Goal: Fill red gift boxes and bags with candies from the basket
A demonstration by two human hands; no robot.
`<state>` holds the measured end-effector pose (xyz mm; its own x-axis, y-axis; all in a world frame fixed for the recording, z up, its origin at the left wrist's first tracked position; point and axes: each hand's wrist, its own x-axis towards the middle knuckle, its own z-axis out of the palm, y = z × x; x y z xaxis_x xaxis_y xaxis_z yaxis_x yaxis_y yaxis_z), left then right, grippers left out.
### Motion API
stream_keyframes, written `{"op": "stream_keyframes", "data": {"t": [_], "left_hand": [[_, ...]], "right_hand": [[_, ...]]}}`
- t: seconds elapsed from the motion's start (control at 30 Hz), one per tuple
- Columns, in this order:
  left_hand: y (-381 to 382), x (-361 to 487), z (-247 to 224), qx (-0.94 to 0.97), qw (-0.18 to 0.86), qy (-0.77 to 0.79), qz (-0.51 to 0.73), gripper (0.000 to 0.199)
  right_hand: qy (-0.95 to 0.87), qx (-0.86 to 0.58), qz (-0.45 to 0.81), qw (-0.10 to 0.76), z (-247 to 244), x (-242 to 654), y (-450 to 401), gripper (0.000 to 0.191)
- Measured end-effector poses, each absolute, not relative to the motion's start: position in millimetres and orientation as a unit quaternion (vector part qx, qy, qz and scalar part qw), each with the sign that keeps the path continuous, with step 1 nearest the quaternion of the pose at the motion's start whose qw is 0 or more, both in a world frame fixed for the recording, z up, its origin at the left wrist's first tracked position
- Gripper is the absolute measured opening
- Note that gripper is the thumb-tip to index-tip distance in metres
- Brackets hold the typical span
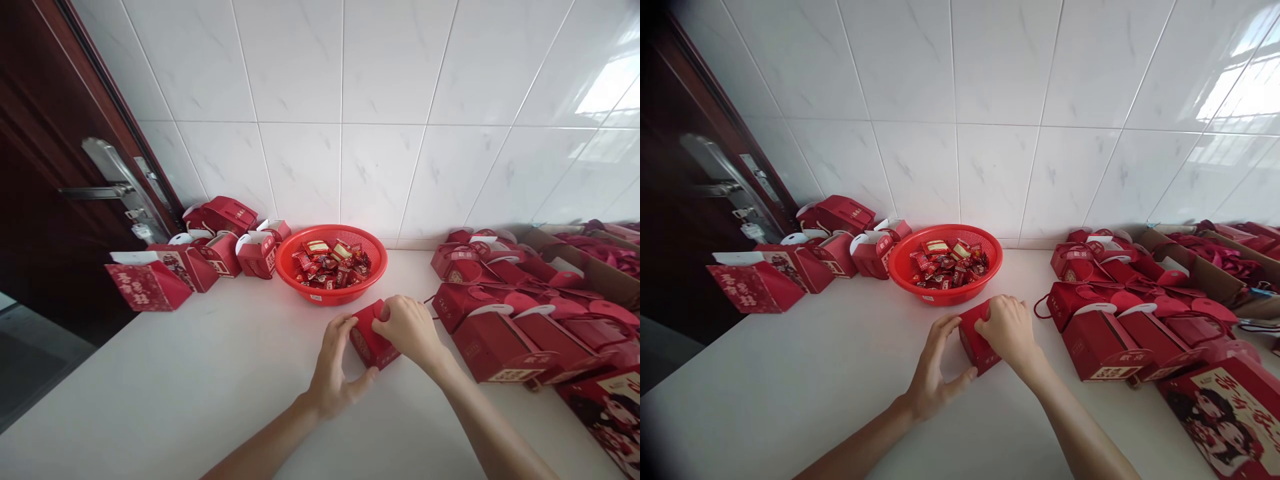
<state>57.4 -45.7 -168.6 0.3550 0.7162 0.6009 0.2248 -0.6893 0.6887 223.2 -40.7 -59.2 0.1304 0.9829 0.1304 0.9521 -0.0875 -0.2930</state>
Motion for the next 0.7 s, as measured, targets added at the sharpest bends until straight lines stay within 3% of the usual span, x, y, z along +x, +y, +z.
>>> {"op": "stream_keyframes", "data": {"t": [0.13, 0.37, 0.7], "left_hand": [[-41.7, 58.2, -175.1, 0.773, 0.245, 0.329, 0.483, 0.09], [-38.0, 57.8, -176.2, 0.763, 0.254, 0.343, 0.486, 0.089], [-36.4, 58.8, -177.0, 0.751, 0.263, 0.356, 0.491, 0.083]], "right_hand": [[-0.659, -0.73, 0.058, 0.171, -56.3, 223.0, -39.9, 0.024], [-0.684, -0.703, 0.066, 0.183, -56.7, 220.3, -29.1, 0.025], [-0.692, -0.71, 0.099, 0.082, -51.7, 217.8, -21.0, 0.009]]}}
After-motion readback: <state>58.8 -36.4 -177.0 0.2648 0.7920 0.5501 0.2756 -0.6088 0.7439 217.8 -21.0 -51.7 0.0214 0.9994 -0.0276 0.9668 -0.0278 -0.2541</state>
